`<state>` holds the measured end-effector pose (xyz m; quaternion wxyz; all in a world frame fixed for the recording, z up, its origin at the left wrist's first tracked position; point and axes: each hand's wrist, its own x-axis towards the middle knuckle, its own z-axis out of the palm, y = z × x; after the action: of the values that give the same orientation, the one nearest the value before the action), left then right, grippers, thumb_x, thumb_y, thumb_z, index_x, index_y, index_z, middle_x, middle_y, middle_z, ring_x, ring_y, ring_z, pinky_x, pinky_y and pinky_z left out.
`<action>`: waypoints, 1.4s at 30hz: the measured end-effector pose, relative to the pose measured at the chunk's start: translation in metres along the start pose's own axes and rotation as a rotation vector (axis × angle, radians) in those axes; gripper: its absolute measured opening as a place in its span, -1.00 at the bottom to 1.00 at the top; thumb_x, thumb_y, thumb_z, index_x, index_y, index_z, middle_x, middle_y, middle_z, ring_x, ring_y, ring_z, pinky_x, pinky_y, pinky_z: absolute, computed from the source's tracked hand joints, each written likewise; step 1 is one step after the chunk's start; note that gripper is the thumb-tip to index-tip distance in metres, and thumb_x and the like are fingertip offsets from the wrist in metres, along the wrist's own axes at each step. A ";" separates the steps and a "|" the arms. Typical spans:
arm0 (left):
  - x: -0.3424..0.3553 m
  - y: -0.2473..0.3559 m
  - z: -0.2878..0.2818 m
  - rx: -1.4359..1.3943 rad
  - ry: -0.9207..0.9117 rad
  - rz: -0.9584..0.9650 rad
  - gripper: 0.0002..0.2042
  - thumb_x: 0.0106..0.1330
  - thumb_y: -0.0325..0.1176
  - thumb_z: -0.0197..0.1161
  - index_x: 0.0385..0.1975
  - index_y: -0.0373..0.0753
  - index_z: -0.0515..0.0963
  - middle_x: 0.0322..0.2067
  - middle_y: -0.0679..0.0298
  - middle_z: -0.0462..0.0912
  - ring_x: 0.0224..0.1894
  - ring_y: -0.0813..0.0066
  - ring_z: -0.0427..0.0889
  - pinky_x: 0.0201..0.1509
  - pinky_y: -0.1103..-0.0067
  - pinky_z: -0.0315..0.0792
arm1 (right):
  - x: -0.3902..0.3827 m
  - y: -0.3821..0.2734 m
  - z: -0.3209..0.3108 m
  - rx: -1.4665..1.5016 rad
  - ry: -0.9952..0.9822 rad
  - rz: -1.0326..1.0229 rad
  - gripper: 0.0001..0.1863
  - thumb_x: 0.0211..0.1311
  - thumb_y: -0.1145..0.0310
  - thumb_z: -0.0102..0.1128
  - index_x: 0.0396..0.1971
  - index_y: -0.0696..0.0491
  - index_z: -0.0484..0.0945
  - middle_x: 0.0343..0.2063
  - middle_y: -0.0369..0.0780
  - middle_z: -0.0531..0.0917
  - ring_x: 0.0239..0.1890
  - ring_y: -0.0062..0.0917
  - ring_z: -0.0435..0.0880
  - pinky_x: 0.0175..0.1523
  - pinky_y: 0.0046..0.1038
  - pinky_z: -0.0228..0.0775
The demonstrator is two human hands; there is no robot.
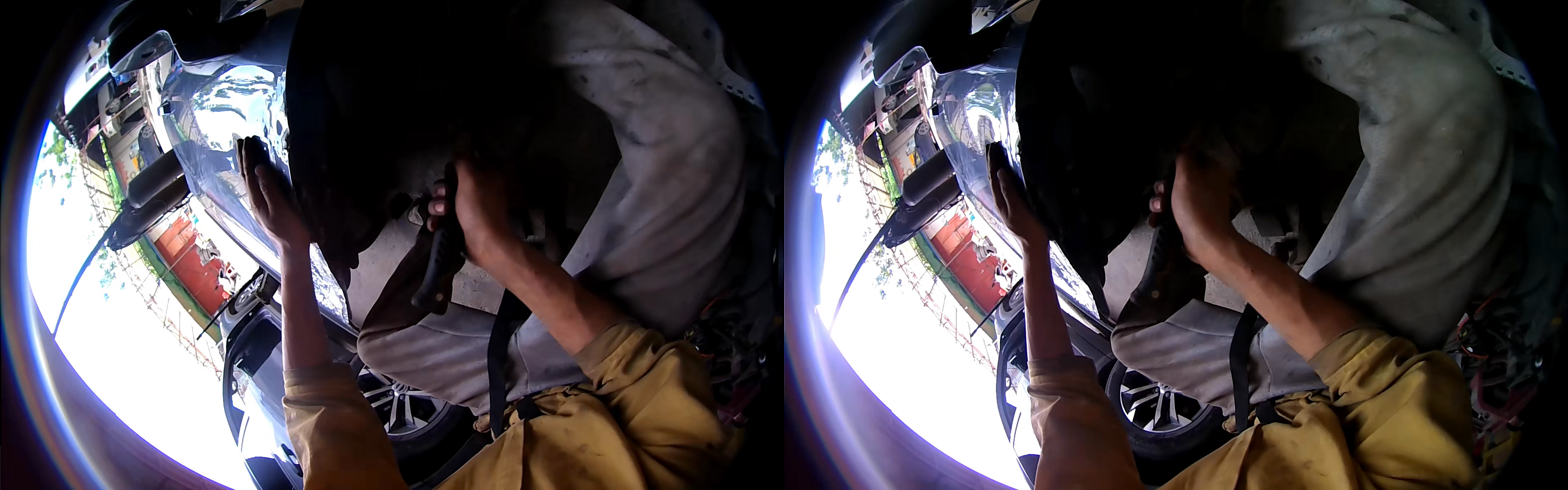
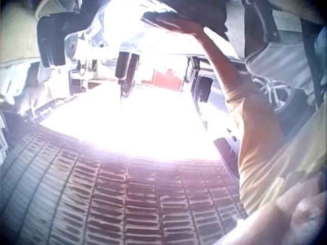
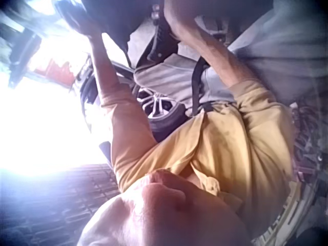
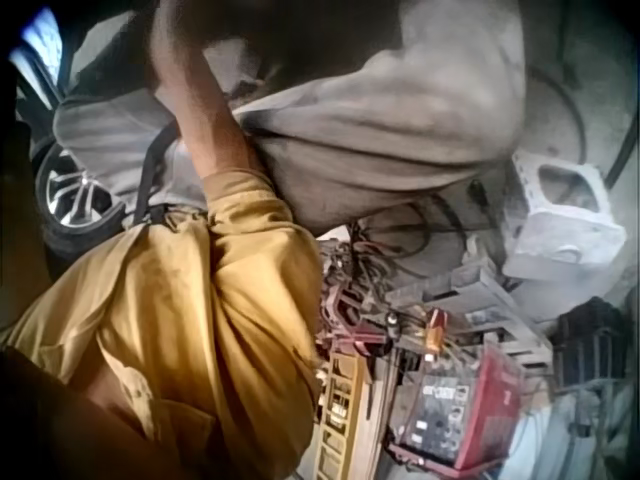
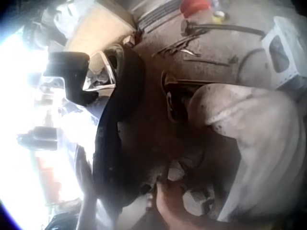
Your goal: The person uses a hammer and a metal tool to repeatedly tap and pry at a damaged section of a car's hood. They work on the edge and surface of the hood, attempting to flatten or adjust the metal. The task involves continuous manual manipulation of the car part with tools.
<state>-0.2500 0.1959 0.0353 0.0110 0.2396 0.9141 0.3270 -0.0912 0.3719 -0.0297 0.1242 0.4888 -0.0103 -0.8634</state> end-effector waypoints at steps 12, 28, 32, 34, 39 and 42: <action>0.001 -0.010 -0.004 -0.006 -0.062 0.030 -0.58 0.45 -0.32 -0.21 0.23 -0.40 0.20 0.26 0.02 0.20 0.31 0.23 0.19 0.34 0.42 0.07 | 0.039 0.011 -0.036 -0.005 -0.124 0.276 -0.74 0.31 0.15 -0.04 -0.51 -0.05 0.28 -0.72 -0.40 0.32 -0.73 -0.70 0.31 -0.57 -0.54 0.29; -0.123 0.098 0.041 -0.045 0.153 -0.148 -0.71 0.42 -0.39 -0.12 -0.06 -0.43 0.46 -0.17 0.11 0.59 -0.14 0.41 0.57 -0.01 0.54 0.41 | 0.177 0.035 -0.189 -1.644 0.373 -0.583 -0.57 0.22 0.12 -0.01 -0.15 0.18 0.53 -0.22 0.06 0.60 -0.11 -0.11 0.57 -0.06 -0.17 0.41; -0.194 0.055 0.109 -0.295 -0.186 -0.617 -0.85 0.30 -0.46 0.02 -0.27 -0.40 0.49 -0.31 0.15 0.56 -0.25 0.42 0.52 -0.12 0.55 0.39 | 0.152 0.015 -0.171 -1.797 0.474 -0.457 -0.59 0.24 0.22 -0.08 0.01 0.10 0.45 -0.11 0.05 0.56 -0.10 -0.10 0.58 -0.05 -0.14 0.44; -0.236 -0.002 0.148 -0.288 -0.279 -0.666 -0.83 0.30 -0.44 0.06 -0.25 -0.41 0.50 -0.31 0.10 0.57 -0.23 0.27 0.55 -0.10 0.50 0.41 | 0.156 0.006 -0.178 -1.936 0.471 -0.440 -0.62 0.22 0.22 -0.05 -0.04 0.10 0.48 -0.11 0.03 0.57 -0.10 -0.12 0.58 -0.05 -0.15 0.45; -0.224 -0.060 0.250 0.146 -0.176 -0.227 -0.59 0.25 -0.37 0.08 0.10 -0.35 0.31 0.01 -0.04 0.42 0.04 0.05 0.43 0.09 0.27 0.34 | 0.172 -0.007 -0.222 -2.097 0.385 -0.850 -0.71 0.11 0.32 0.04 -0.21 0.11 0.57 -0.22 -0.02 0.61 -0.16 -0.16 0.59 -0.01 -0.21 0.42; -0.212 -0.080 0.290 0.376 -0.389 -0.548 -0.54 0.24 -0.36 0.07 0.14 -0.35 0.22 -0.01 -0.04 0.43 0.06 0.01 0.41 0.11 0.24 0.34 | 0.150 -0.004 -0.205 -2.146 0.432 -0.850 -0.71 0.14 0.34 0.01 -0.18 0.13 0.53 -0.22 -0.02 0.59 -0.17 -0.17 0.58 -0.02 -0.19 0.41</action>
<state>-0.0457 0.2197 -0.2693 0.2268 0.0419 0.9691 0.0870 0.0076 0.3635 -0.2635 0.1736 0.2343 0.9080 -0.3008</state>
